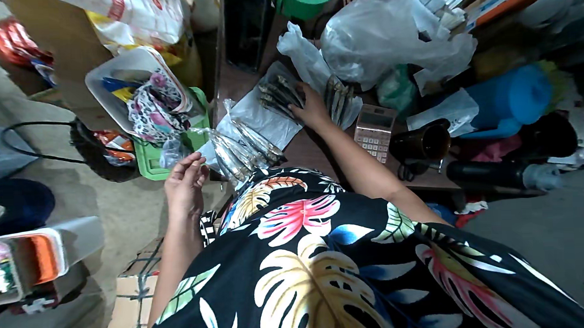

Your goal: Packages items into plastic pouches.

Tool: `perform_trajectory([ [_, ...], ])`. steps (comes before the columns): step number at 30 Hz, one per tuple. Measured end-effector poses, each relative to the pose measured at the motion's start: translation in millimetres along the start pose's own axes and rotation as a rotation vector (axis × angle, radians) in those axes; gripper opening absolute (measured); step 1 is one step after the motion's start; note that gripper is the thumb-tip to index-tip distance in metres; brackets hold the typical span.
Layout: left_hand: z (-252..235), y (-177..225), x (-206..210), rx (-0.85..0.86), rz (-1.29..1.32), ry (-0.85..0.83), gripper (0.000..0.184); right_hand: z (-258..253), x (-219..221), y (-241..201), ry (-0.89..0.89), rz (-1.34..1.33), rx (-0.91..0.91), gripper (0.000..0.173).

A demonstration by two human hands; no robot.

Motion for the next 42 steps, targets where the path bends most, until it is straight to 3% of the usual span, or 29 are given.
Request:
perform_trajectory([
  [5, 2.0, 0.3, -0.3, 0.003, 0.01, 0.006, 0.021, 3.1, -5.0, 0.5, 0.073, -0.015, 0.009, 0.046],
  [19, 3.5, 1.4, -0.4, 0.004, -0.016, -0.003, 0.022, 3.4, -4.0, -5.0, 0.077, 0.074, -0.064, 0.059],
  [27, 4.3, -0.8, -3.0, 0.005, -0.013, -0.003, 0.022, -2.1, -3.5, 1.8, 0.065, 0.103, -0.009, 0.064],
  [36, 5.2, -2.7, -2.9, -0.003, -0.032, 0.013, 0.021, -3.0, -16.9, 17.3, 0.049, -0.212, 0.196, 0.067],
  [39, 3.5, -3.7, -0.5, -0.005, -0.039, 0.006, 0.021, -1.3, -19.6, 17.0, 0.084, -0.248, 0.167, 0.063],
  [42, 1.1, -3.8, 0.9, -0.006, -0.036, -0.003, 0.022, 2.7, -18.6, 1.5, 0.086, -0.062, 0.046, 0.059],
])
Point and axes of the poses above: each hand's wrist, its own z-axis away from the middle knuckle, its own x-axis out of the palm, y = z × x, the point moved 6 cm from there along -z, towards the middle knuckle, and after that the axes turned 9 degrees about -x, right-handed, at the moved point
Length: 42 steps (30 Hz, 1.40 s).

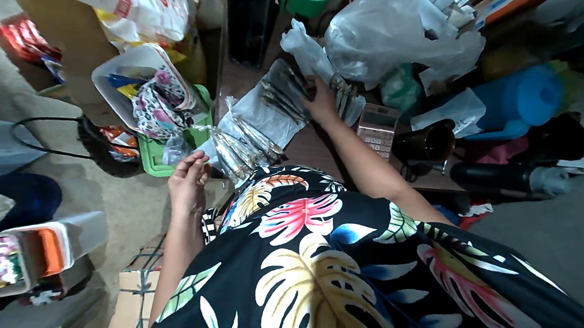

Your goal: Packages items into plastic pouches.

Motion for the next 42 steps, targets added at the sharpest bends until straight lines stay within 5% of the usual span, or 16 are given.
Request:
perform_trajectory([
  [8, -4.5, 1.3, 2.1, 0.001, 0.018, 0.02, 0.022, 6.3, 20.1, -0.2, -0.03, 0.279, -0.144, 0.064],
  [17, -1.7, 5.4, 4.0, 0.017, 0.022, 0.031, 0.022, 34.4, -50.3, -9.3, 0.301, 0.191, -0.301, 0.025],
  [24, 2.8, 7.1, 9.7, 0.014, 0.015, 0.025, 0.021, 64.2, -155.3, 52.4, 0.505, 0.366, 0.081, 0.035],
  [32, 25.0, 12.2, 24.3, 0.028, -0.004, 0.015, 0.022, 34.5, -181.0, 101.6, 0.056, 0.502, 0.642, 0.046],
  [42, 53.7, -6.9, 15.4, 0.011, 0.04, 0.093, 0.022, 37.3, -197.0, 105.0, 0.095, 0.51, 0.669, 0.057],
])
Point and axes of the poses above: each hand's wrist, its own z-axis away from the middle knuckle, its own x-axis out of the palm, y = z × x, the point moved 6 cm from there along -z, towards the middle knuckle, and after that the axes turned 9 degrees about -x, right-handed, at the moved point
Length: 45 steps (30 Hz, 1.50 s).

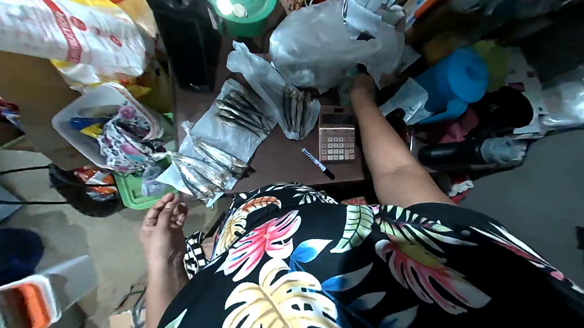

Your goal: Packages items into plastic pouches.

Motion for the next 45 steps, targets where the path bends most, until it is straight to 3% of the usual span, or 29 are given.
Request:
perform_trajectory([
  [5, 1.4, -10.0, 8.2, -0.005, 0.017, -0.018, 0.023, -3.5, -2.6, 9.8, -0.023, -0.001, -0.027, 0.044],
  [12, 3.9, -6.8, 17.8, 0.029, -0.006, -0.05, 0.023, -4.3, -20.6, 15.8, -0.053, 0.07, -0.057, 0.039],
  [16, 4.0, -5.3, 20.3, 0.039, 0.007, -0.063, 0.023, -12.6, -41.4, 44.5, 0.044, -0.254, -0.101, 0.033],
  [22, 3.3, 1.9, 34.3, 0.042, 0.01, -0.093, 0.023, 14.3, -88.3, 63.3, 0.19, -0.618, -0.143, 0.034],
  [25, 3.0, 7.7, 43.7, 0.061, -0.007, -0.12, 0.023, 25.5, -108.7, 56.7, 0.298, -0.581, -0.198, 0.036],
  [28, 2.7, 14.9, 51.2, 0.077, -0.034, -0.156, 0.024, 29.0, -115.9, 45.9, 0.269, -0.453, -0.237, 0.042],
  [33, 3.0, 18.0, 55.2, 0.089, -0.056, -0.176, 0.024, 31.7, -141.7, 42.1, 0.372, -0.489, -0.289, 0.046],
  [37, 4.4, 16.5, 54.7, 0.085, -0.04, -0.186, 0.024, 45.7, -165.9, 38.6, 0.526, -0.656, -0.373, 0.034],
  [40, 6.6, 19.9, 59.2, 0.108, -0.062, -0.194, 0.022, 67.4, -175.8, 27.3, 0.564, -0.757, -0.516, 0.025],
  [42, 13.0, 31.8, 70.9, 0.191, -0.128, -0.234, 0.021, 91.8, -186.8, 9.9, 0.609, -0.917, -0.733, 0.014],
  [45, 29.6, 63.0, 109.1, 0.404, -0.288, -0.42, 0.025, 141.2, -180.2, -41.5, 0.435, -1.069, -1.028, 0.009],
])
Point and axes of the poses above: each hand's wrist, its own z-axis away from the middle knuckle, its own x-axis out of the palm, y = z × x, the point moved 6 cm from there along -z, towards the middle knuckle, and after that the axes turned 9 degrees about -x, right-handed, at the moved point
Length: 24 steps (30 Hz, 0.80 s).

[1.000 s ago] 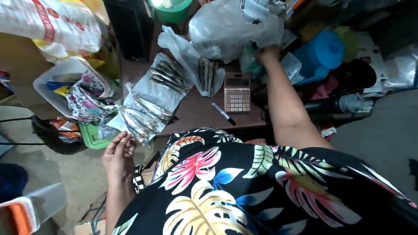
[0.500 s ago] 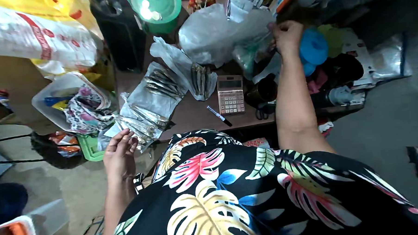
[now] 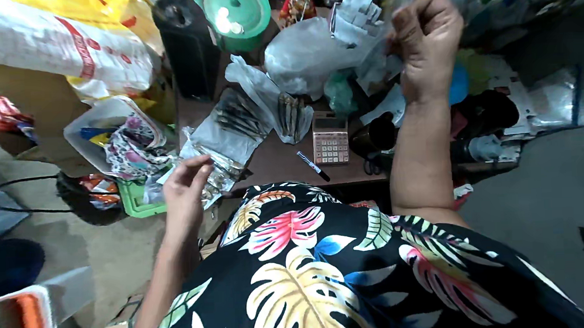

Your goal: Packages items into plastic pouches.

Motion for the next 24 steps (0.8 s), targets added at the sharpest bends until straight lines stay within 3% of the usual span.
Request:
perform_trajectory([
  [3, -20.6, 50.4, 44.6, 0.25, -0.109, -0.152, 0.037, 8.3, 60.6, -33.5, -0.104, -0.31, -0.011, 0.01],
  [6, -44.1, 79.7, 87.0, 0.428, -0.075, -0.285, 0.073, 8.6, 99.8, -58.8, -0.13, -0.568, 0.002, 0.013],
  [9, -67.1, 69.4, 119.0, 0.259, 0.048, -0.465, 0.109, 3.3, 111.8, -74.6, -0.072, -0.701, 0.014, 0.017],
  [12, -58.3, 50.2, 147.3, -0.012, 0.264, -0.718, 0.113, -4.5, 102.4, -72.8, 0.021, -0.752, 0.008, 0.024],
  [14, -48.7, 42.3, 159.6, -0.063, 0.388, -0.87, 0.118, -7.4, 89.6, -65.3, 0.122, -0.724, 0.03, 0.027],
  [16, -47.2, 37.3, 161.2, -0.063, 0.471, -0.862, 0.096, -8.5, 76.1, -55.7, 0.215, -0.67, 0.061, 0.029],
  [19, -54.4, 36.7, 145.9, -0.135, 0.572, -0.583, 0.033, -6.4, 56.2, -40.4, 0.306, -0.623, 0.115, 0.027],
  [21, -60.8, 37.1, 132.6, -0.161, 0.582, -0.391, 0.024, -0.3, 45.3, -30.4, 0.328, -0.588, 0.142, 0.026],
  [24, -69.2, 38.8, 117.0, -0.089, 0.549, -0.229, 0.024, 11.8, 33.8, -16.1, 0.34, -0.494, 0.178, 0.024],
])
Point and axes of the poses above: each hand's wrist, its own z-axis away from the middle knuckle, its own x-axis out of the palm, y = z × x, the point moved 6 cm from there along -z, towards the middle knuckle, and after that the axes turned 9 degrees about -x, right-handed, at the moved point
